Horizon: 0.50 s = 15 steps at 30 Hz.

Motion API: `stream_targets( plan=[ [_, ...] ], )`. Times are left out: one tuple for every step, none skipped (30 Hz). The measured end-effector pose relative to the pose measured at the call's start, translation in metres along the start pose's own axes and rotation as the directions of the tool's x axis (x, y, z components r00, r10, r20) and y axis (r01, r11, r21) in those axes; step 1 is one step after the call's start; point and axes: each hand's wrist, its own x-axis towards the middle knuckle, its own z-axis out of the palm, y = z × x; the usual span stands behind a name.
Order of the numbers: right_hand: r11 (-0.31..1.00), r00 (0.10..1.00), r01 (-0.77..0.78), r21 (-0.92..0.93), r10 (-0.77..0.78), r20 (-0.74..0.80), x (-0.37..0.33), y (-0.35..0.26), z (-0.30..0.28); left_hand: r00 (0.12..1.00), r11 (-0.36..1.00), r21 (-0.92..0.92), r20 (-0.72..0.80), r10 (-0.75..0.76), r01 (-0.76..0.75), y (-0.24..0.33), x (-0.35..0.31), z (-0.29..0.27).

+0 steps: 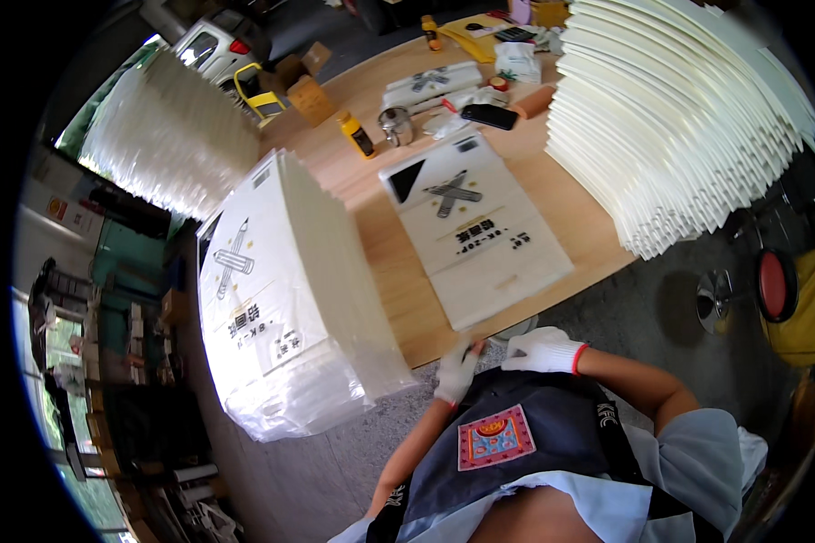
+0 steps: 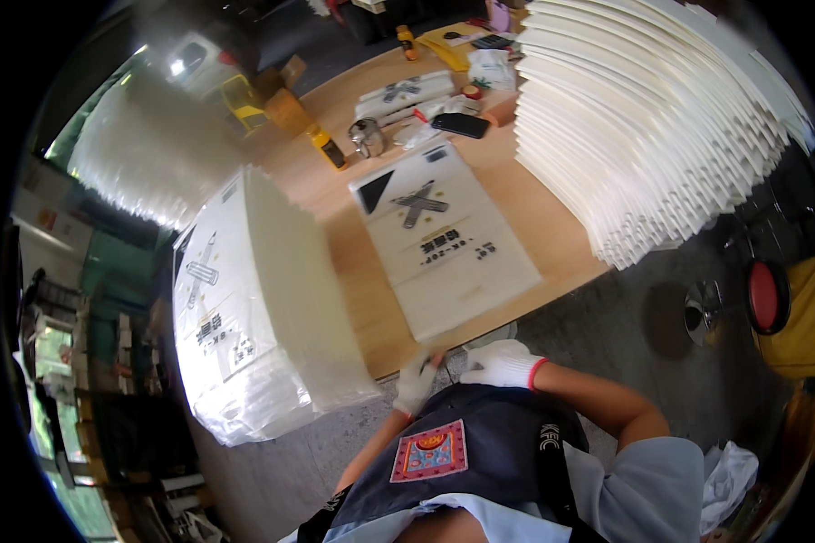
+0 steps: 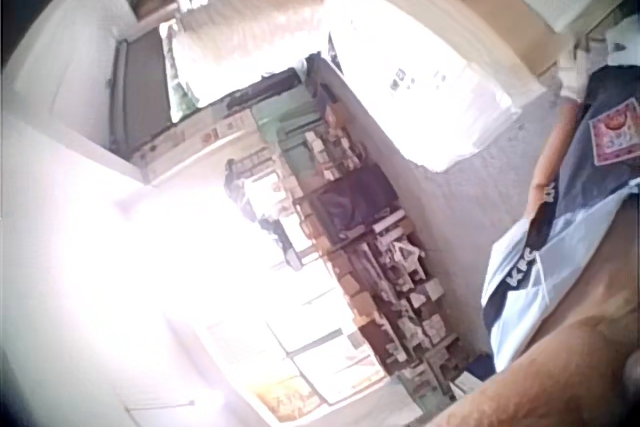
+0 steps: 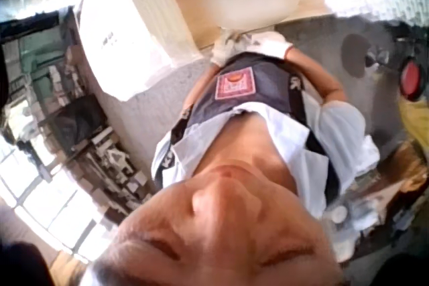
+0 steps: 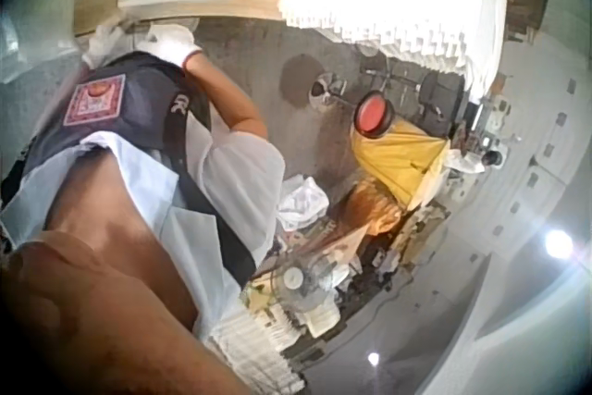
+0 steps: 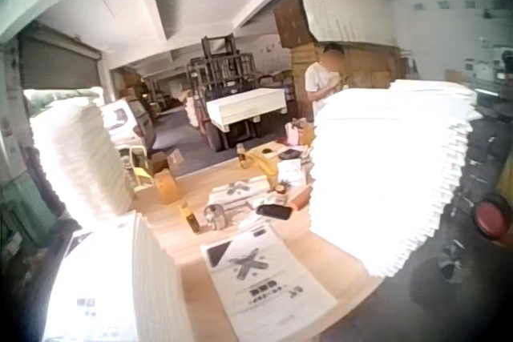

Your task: The person packs stacks of white paper sheets into clear plastic packaging bags. They repeatedly pick up a stack of paper, insert it into a bag, and place the packaged unit onto a growing pile on the table.

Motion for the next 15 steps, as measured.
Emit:
stream_targets(
  plan=[
    [0.999, 0.998, -0.04, 0.029, 0.041, -0.041, -0.011, 0.01, -0.001, 0.997, 0.973, 0.217, 0.025, 0.071, -0.075, 0.043, 0.023, 0.005],
    [0.996, 0.995, -0.078, 0.05, 0.081, -0.058, -0.02, 0.013, -0.003, 0.993, 0.961, 0.253, 0.027, 0.111, -0.114, 0.05, 0.051, 0.015],
    [0.992, 0.99, -0.105, 0.076, 0.112, -0.09, -0.027, 0.015, -0.004, 0.988, 0.945, 0.287, 0.037, 0.152, -0.157, 0.057, 0.082, 0.026],
    [0.987, 0.983, -0.126, 0.104, 0.138, -0.121, -0.033, 0.016, -0.004, 0.967, 0.889, 0.383, 0.06, 0.248, -0.252, 0.059, 0.104, 0.033],
    [0.982, 0.974, -0.132, 0.135, 0.154, -0.165, -0.038, 0.016, -0.003, 0.936, 0.813, 0.472, 0.085, 0.341, -0.34, 0.062, 0.127, 0.041],
    [0.977, 0.967, -0.134, 0.165, 0.165, -0.195, -0.041, 0.018, 0.001, 0.932, 0.752, 0.556, 0.143, 0.333, -0.354, 0.07, 0.138, 0.044],
    [0.972, 0.959, -0.132, 0.192, 0.175, -0.225, -0.044, 0.021, 0.005, 0.925, 0.681, 0.63, 0.198, 0.325, -0.374, 0.079, 0.15, 0.046],
    [0.969, 0.954, -0.121, 0.216, 0.173, -0.244, -0.043, 0.025, 0.011, 0.942, 0.707, 0.623, 0.255, 0.219, -0.333, 0.077, 0.165, 0.044],
    [0.961, 0.951, -0.117, 0.249, 0.181, -0.251, -0.044, 0.027, 0.013, 0.945, 0.719, 0.623, 0.29, 0.154, -0.308, 0.072, 0.172, 0.043],
    [0.954, 0.947, -0.112, 0.28, 0.188, -0.262, -0.045, 0.029, 0.014, 0.942, 0.728, 0.623, 0.322, 0.093, -0.285, 0.068, 0.181, 0.041],
    [0.941, 0.942, -0.115, 0.318, 0.205, -0.265, -0.048, 0.03, 0.011, 0.938, 0.726, 0.625, 0.337, 0.08, -0.287, 0.069, 0.187, 0.039],
    [0.925, 0.94, -0.11, 0.363, 0.215, -0.264, -0.048, 0.033, 0.009, 0.927, 0.709, 0.631, 0.363, 0.089, -0.315, 0.069, 0.19, 0.038],
    [0.909, 0.939, -0.104, 0.403, 0.223, -0.261, -0.048, 0.035, 0.005, 0.918, 0.693, 0.635, 0.385, 0.098, -0.341, 0.07, 0.193, 0.038],
    [0.886, 0.937, -0.098, 0.454, 0.236, -0.257, -0.047, 0.042, 0.003, 0.893, 0.659, 0.636, 0.43, 0.129, -0.401, 0.073, 0.19, 0.04],
    [0.878, 0.933, -0.084, 0.472, 0.236, -0.272, -0.045, 0.048, 0.0, 0.886, 0.631, 0.647, 0.439, 0.151, -0.428, 0.075, 0.187, 0.043]
  ],
)
